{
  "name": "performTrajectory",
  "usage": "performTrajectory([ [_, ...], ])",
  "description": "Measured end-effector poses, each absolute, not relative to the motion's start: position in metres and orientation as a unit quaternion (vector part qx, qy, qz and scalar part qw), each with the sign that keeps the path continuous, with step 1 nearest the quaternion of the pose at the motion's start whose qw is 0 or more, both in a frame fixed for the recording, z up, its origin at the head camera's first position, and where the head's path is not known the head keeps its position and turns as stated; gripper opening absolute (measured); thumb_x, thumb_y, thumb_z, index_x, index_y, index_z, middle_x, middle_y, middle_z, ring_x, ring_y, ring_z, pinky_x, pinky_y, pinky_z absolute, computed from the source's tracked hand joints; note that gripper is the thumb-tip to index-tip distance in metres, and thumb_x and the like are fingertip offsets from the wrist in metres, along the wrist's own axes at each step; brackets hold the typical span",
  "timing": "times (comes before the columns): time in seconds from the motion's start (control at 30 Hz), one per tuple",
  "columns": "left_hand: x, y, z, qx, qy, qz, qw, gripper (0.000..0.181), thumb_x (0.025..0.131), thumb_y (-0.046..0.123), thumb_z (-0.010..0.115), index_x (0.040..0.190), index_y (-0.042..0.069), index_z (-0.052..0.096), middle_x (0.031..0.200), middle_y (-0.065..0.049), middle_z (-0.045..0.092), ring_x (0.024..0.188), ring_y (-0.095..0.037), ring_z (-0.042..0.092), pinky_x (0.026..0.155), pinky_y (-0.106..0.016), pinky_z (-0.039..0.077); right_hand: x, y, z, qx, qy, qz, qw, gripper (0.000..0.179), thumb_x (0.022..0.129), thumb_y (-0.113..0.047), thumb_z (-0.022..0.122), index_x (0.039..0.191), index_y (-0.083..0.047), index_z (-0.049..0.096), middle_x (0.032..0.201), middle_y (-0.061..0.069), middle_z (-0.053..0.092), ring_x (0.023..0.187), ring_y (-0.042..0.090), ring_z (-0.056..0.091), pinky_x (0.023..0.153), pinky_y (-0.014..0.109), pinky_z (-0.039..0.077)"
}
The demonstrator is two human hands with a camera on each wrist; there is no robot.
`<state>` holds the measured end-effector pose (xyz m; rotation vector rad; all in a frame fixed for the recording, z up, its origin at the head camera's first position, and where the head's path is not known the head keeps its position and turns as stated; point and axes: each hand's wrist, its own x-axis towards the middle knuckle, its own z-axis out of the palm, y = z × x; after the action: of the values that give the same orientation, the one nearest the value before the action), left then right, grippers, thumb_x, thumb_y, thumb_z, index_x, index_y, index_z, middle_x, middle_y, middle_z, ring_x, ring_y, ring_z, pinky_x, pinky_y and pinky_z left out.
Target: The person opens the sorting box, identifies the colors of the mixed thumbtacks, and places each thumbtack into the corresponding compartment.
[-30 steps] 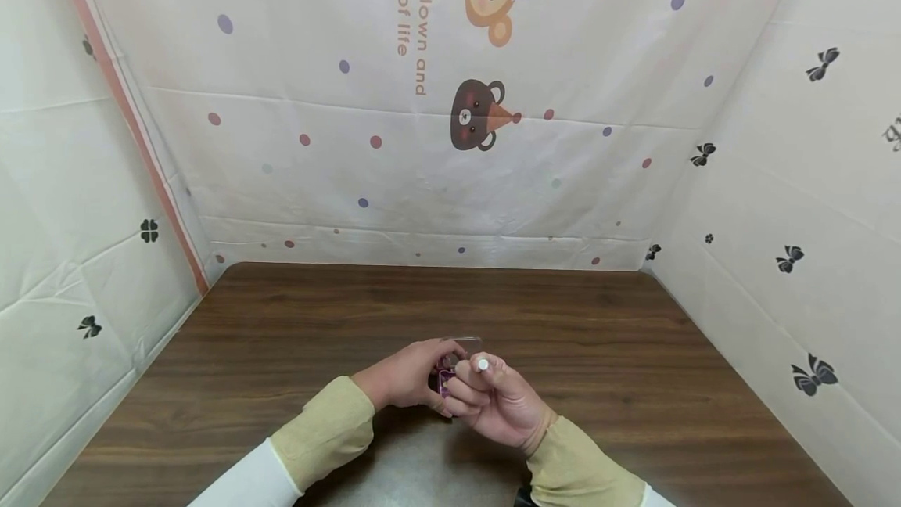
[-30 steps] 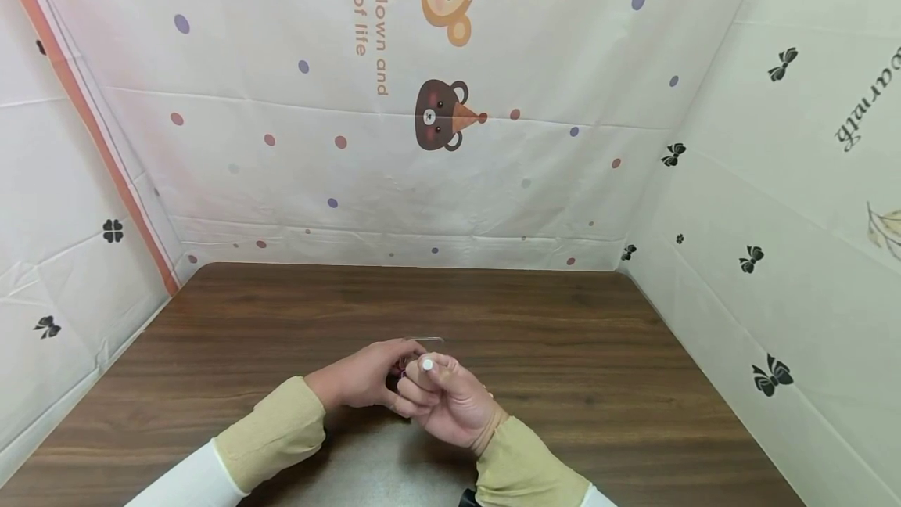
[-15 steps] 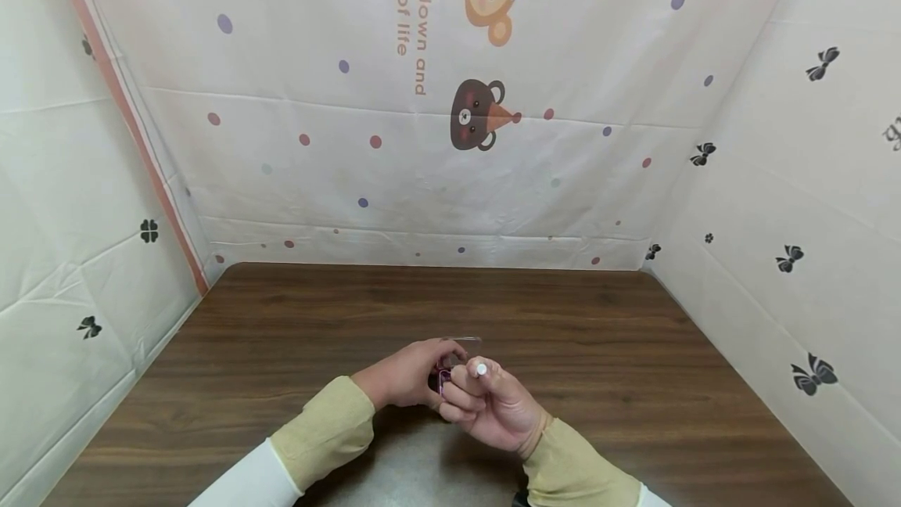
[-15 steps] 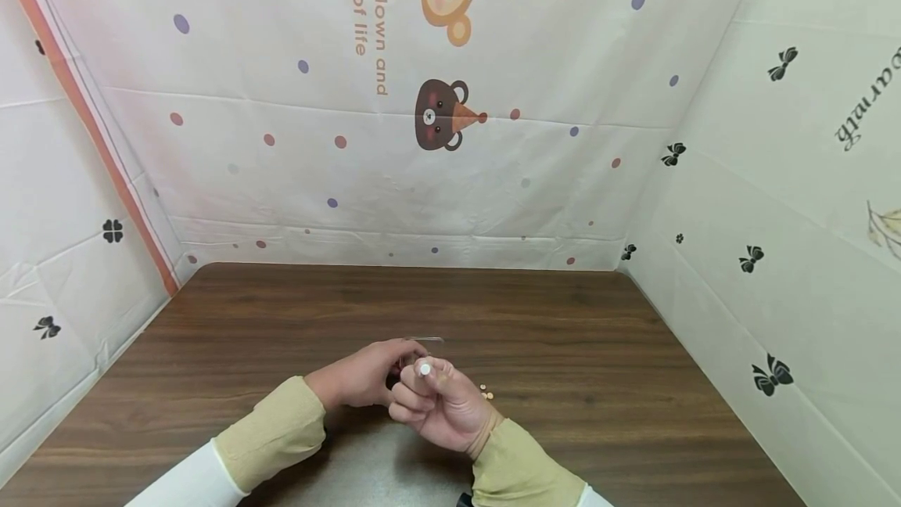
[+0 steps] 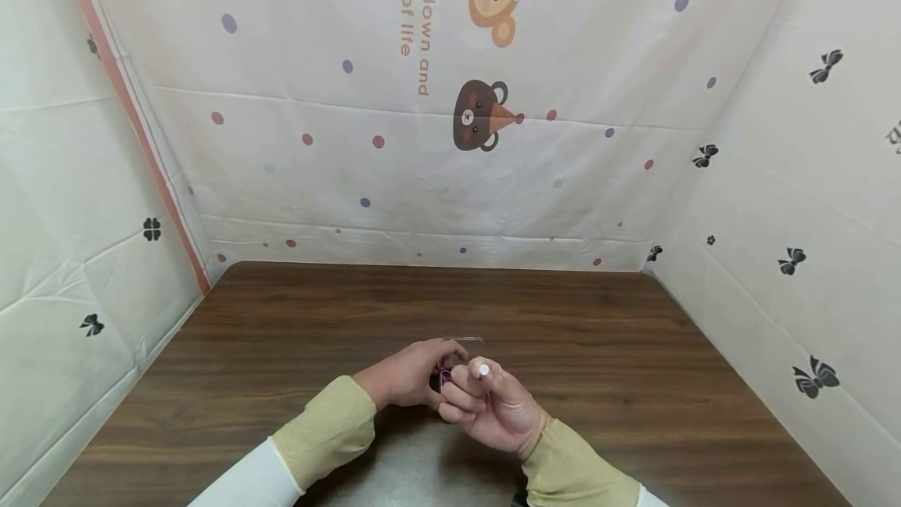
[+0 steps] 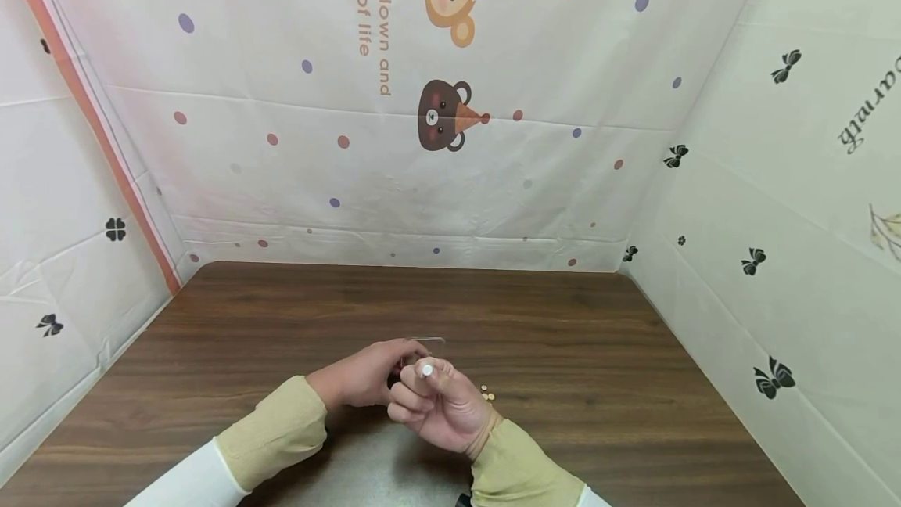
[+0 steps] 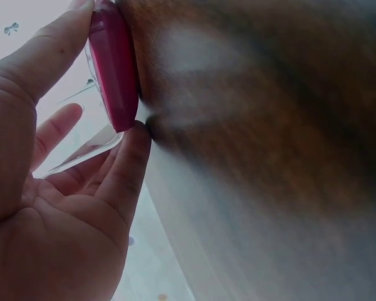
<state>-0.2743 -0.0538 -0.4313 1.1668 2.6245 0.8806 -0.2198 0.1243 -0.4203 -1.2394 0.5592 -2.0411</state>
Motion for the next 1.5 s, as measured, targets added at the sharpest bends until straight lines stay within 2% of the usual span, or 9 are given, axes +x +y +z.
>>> performTrajectory([
  [0.27, -0.275, -0.052, -0.432, 0.385, 0.87, 0.299, 0.075, 0.06, 0.074, 0.011, 0.091, 0.125, 0.022, 0.061, 0.096, 0.013, 0.062, 0.088, -0.003, 0.056, 0.081, -0.021, 0.049, -0.222, 0.125, -0.424, -0.463, 0.221, -0.794, 0.325, 0.024, 0.108, -0.033, 0.05, 0.101, -0.027, 0.072, 0.073, -0.008, 0.022, 0.063, 0.009, 0.018, 0.065, 0.026, 0.017],
  [0.37, -0.275, -0.052, -0.432, 0.377, 0.873, 0.3, 0.08, 0.064, 0.072, 0.018, 0.095, 0.126, 0.022, 0.061, 0.098, 0.012, 0.062, 0.089, -0.003, 0.057, 0.083, -0.022, 0.049, -0.223, 0.127, -0.426, -0.444, 0.236, -0.805, 0.315, 0.033, 0.109, -0.028, 0.048, 0.078, -0.02, 0.055, 0.071, -0.006, 0.022, 0.063, 0.01, 0.019, 0.065, 0.025, 0.018],
  [0.47, -0.276, -0.053, -0.432, 0.365, 0.877, 0.301, 0.084, 0.07, 0.068, 0.026, 0.098, 0.128, 0.022, 0.061, 0.104, 0.01, 0.062, 0.093, -0.004, 0.057, 0.087, -0.025, 0.05, -0.222, 0.13, -0.426, -0.414, 0.265, -0.82, 0.294, 0.04, 0.11, -0.019, 0.043, 0.071, -0.017, 0.035, 0.07, -0.005, 0.023, 0.063, 0.011, 0.02, 0.064, 0.025, 0.018],
  [0.57, -0.276, -0.053, -0.431, 0.357, 0.882, 0.296, 0.086, 0.074, 0.066, 0.03, 0.099, 0.128, 0.022, 0.06, 0.109, 0.009, 0.062, 0.099, -0.006, 0.058, 0.092, -0.028, 0.05, -0.22, 0.134, -0.426, -0.372, 0.308, -0.835, 0.262, 0.038, 0.109, -0.008, 0.038, 0.074, -0.015, 0.05, 0.069, -0.003, 0.023, 0.063, 0.013, 0.021, 0.064, 0.026, 0.019],
  [0.7, -0.275, -0.053, -0.43, 0.348, 0.889, 0.284, 0.087, 0.075, 0.067, 0.031, 0.098, 0.13, 0.021, 0.059, 0.117, 0.006, 0.064, 0.107, -0.01, 0.059, 0.097, -0.032, 0.05, -0.22, 0.137, -0.423, -0.282, 0.406, -0.844, 0.208, 0.034, 0.107, -0.003, 0.042, 0.093, -0.014, 0.071, 0.066, -0.007, 0.028, 0.06, 0.009, 0.024, 0.061, 0.025, 0.02],
  [0.93, -0.273, -0.052, -0.428, 0.342, 0.894, 0.275, 0.087, 0.078, 0.067, 0.031, 0.098, 0.133, 0.019, 0.059, 0.126, 0.003, 0.064, 0.116, -0.014, 0.06, 0.103, -0.036, 0.049, -0.223, 0.139, -0.418, -0.129, 0.575, -0.799, 0.12, 0.025, 0.097, -0.003, 0.063, 0.081, -0.018, 0.075, 0.062, -0.012, 0.042, 0.055, 0.002, 0.035, 0.053, 0.019, 0.032],
  [1.07, -0.273, -0.051, -0.427, 0.341, 0.894, 0.276, 0.09, 0.077, 0.067, 0.032, 0.098, 0.132, 0.021, 0.059, 0.124, 0.004, 0.064, 0.114, -0.013, 0.06, 0.101, -0.034, 0.05, -0.227, 0.14, -0.418, -0.096, 0.656, -0.744, 0.084, 0.013, 0.091, -0.003, 0.07, 0.08, -0.009, 0.075, 0.067, -0.009, 0.054, 0.06, 0.005, 0.045, 0.055, 0.021, 0.041],
  [1.27, -0.273, -0.052, -0.428, 0.349, 0.893, 0.273, 0.087, 0.077, 0.067, 0.034, 0.097, 0.132, 0.021, 0.058, 0.12, 0.004, 0.064, 0.109, -0.013, 0.06, 0.097, -0.033, 0.051, -0.231, 0.141, -0.417, -0.087, 0.771, -0.629, 0.045, 0.014, 0.086, -0.006, 0.075, 0.088, 0.008, 0.073, 0.065, -0.002, 0.065, 0.065, 0.005, 0.055, 0.06, 0.022, 0.048],
  [1.5, -0.274, -0.053, -0.429, 0.343, 0.894, 0.271, 0.097, 0.077, 0.068, 0.036, 0.096, 0.134, 0.022, 0.058, 0.122, 0.002, 0.064, 0.11, -0.013, 0.06, 0.097, -0.033, 0.051, -0.234, 0.143, -0.413, -0.148, 0.872, -0.467, -0.006, 0.008, 0.083, -0.005, 0.074, 0.076, -0.008, 0.074, 0.063, -0.002, 0.066, 0.055, 0.001, 0.049, 0.051, 0.019, 0.041],
])
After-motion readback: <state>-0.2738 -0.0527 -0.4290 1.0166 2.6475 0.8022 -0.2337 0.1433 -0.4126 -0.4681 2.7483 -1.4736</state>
